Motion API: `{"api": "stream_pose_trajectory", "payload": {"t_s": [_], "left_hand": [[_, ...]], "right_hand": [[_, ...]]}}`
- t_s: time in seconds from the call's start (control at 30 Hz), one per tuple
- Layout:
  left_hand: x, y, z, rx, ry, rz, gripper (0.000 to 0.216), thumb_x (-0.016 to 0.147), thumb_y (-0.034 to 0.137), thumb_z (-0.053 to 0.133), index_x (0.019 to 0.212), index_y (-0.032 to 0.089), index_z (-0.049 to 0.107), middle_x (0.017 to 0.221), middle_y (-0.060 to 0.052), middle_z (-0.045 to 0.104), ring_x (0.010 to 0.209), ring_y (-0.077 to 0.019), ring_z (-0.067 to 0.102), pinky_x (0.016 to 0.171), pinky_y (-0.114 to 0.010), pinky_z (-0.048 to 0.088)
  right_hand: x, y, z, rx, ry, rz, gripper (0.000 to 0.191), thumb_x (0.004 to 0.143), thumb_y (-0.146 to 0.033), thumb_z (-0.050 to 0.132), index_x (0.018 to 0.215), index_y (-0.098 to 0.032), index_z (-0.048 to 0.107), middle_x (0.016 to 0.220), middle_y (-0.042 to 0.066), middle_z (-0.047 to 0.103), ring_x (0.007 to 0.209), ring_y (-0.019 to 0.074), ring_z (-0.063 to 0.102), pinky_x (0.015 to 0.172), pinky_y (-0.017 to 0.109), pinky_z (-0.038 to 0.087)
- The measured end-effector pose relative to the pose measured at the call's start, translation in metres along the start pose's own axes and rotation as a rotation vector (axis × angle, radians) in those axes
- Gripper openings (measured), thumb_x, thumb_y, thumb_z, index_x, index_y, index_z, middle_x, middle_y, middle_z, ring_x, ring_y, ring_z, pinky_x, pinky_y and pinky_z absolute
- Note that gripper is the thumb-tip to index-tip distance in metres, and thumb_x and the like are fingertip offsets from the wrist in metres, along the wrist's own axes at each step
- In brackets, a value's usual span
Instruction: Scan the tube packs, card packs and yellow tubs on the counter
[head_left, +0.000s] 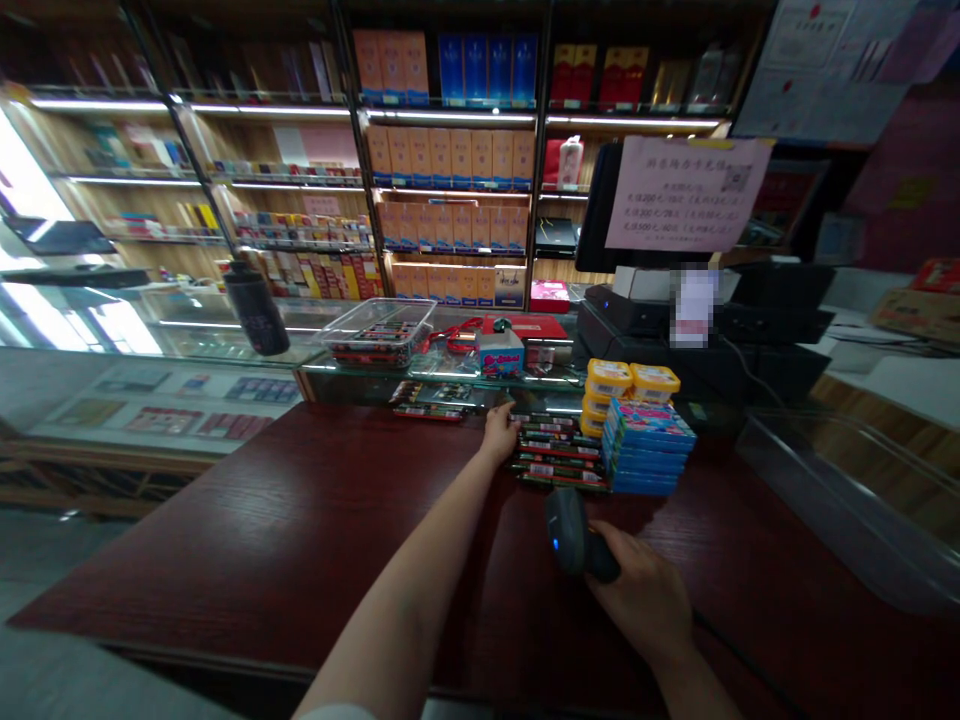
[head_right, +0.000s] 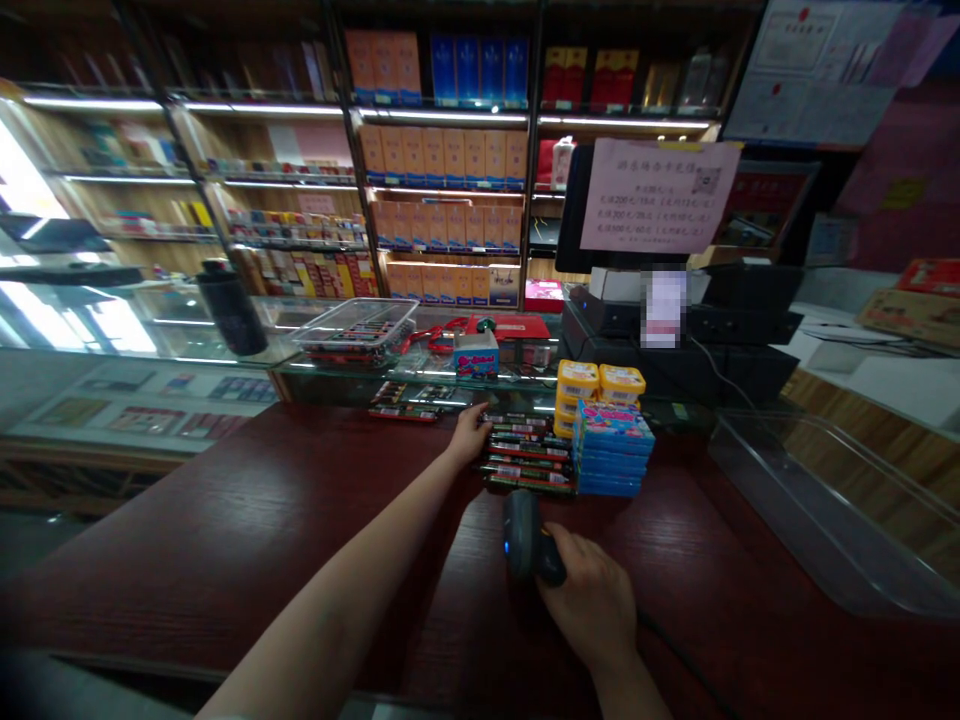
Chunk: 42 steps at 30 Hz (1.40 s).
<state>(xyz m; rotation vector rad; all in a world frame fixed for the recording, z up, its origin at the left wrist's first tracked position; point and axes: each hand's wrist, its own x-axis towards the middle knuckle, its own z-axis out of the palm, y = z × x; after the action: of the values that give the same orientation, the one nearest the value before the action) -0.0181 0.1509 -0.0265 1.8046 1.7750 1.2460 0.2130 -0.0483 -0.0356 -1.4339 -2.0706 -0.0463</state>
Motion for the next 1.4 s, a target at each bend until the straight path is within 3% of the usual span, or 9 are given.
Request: {"api": "stream_pose_trajectory", "payload": {"t_s": [0.3,0.43,0.6,0.73,0.87,1.0,1.13,1.27,1.4], "left_hand": [[0.002,-0.01,0.012,-0.163,-0.02,0.01,0.046,0.085,0.026,0.052,0.128,0.012,0.051,0.129,-0.015,0.053,0.125,-0.0234,0.044,0.108,-0.038,0.032],[-0.003,-0.018,-0.017,0.037,0.104,0.034,0.039,0.088,0.028,0.047,0.123,0.013,0.054,0.12,-0.015,0.056,0.117,-0.0232,0.05,0.104,-0.038,0.037],[-0.006,-0.042,-0.077,0.445,0.249,-0.062,0.036,0.088,0.023,0.045,0.12,0.011,0.055,0.124,-0.018,0.053,0.118,-0.0276,0.048,0.102,-0.041,0.037],[-0.001,-0.068,-0.116,0.682,0.123,-0.165,0.039,0.087,0.019,0.043,0.125,0.012,0.05,0.138,-0.018,0.045,0.133,-0.0328,0.033,0.105,-0.047,0.033],[-0.001,-0.085,-0.136,0.773,-0.067,-0.167,0.048,0.088,0.016,0.038,0.136,0.017,0.041,0.147,-0.011,0.036,0.137,-0.0311,0.026,0.107,-0.051,0.028],[-0.006,-0.08,-0.144,0.879,-0.035,-0.079,0.04,0.089,0.016,0.035,0.124,0.02,0.055,0.131,-0.012,0.051,0.123,-0.0268,0.042,0.1,-0.042,0.036],[-0.009,-0.068,-0.151,0.969,0.002,-0.137,0.03,0.088,0.023,0.04,0.1,0.019,0.067,0.12,-0.016,0.052,0.113,-0.0305,0.045,0.089,-0.041,0.04],[-0.018,-0.062,-0.155,0.905,0.028,-0.11,0.023,0.083,0.027,0.051,0.098,0.019,0.066,0.112,-0.014,0.057,0.108,-0.0296,0.049,0.087,-0.039,0.04],[-0.037,-0.049,-0.148,0.435,0.095,-0.198,0.022,0.079,0.035,0.057,0.093,0.019,0.064,0.088,-0.008,0.065,0.084,-0.0217,0.06,0.07,-0.029,0.044]], "right_hand": [[-0.001,-0.001,-0.001,-0.002,-0.013,0.035,0.031,0.079,-0.024,0.057,0.11,-0.024,0.059,0.1,0.002,0.071,0.087,0.0207,0.066,0.074,0.032,0.046],[-0.003,-0.001,-0.002,0.035,-0.008,0.024,0.029,0.081,-0.029,0.054,0.109,-0.026,0.059,0.1,0.001,0.071,0.086,0.0205,0.066,0.074,0.032,0.046],[-0.004,-0.001,-0.002,0.002,0.008,0.0,0.027,0.084,-0.03,0.051,0.109,-0.025,0.059,0.098,0.002,0.071,0.085,0.0209,0.066,0.072,0.031,0.047],[-0.004,0.0,0.0,-0.017,0.013,-0.008,0.027,0.084,-0.029,0.051,0.11,-0.024,0.058,0.1,0.003,0.071,0.084,0.021,0.067,0.071,0.032,0.047],[-0.003,0.001,0.002,-0.002,0.016,-0.008,0.026,0.084,-0.03,0.051,0.108,-0.025,0.059,0.1,0.002,0.071,0.085,0.0205,0.067,0.07,0.031,0.047],[-0.003,0.003,0.003,-0.008,-0.007,-0.001,0.028,0.083,-0.031,0.054,0.11,-0.025,0.058,0.101,0.002,0.071,0.088,0.0206,0.066,0.072,0.031,0.047],[-0.001,0.002,0.0,-0.012,-0.036,0.009,0.028,0.083,-0.029,0.054,0.11,-0.025,0.059,0.101,0.001,0.071,0.087,0.0199,0.067,0.071,0.03,0.047],[0.0,-0.002,-0.002,-0.006,-0.009,0.002,0.026,0.082,-0.027,0.052,0.107,-0.025,0.06,0.099,0.002,0.071,0.087,0.0205,0.067,0.071,0.03,0.047],[-0.001,-0.002,-0.001,-0.022,0.025,-0.021,0.026,0.082,-0.027,0.051,0.106,-0.024,0.06,0.098,0.003,0.071,0.084,0.0209,0.067,0.069,0.03,0.047]]}}
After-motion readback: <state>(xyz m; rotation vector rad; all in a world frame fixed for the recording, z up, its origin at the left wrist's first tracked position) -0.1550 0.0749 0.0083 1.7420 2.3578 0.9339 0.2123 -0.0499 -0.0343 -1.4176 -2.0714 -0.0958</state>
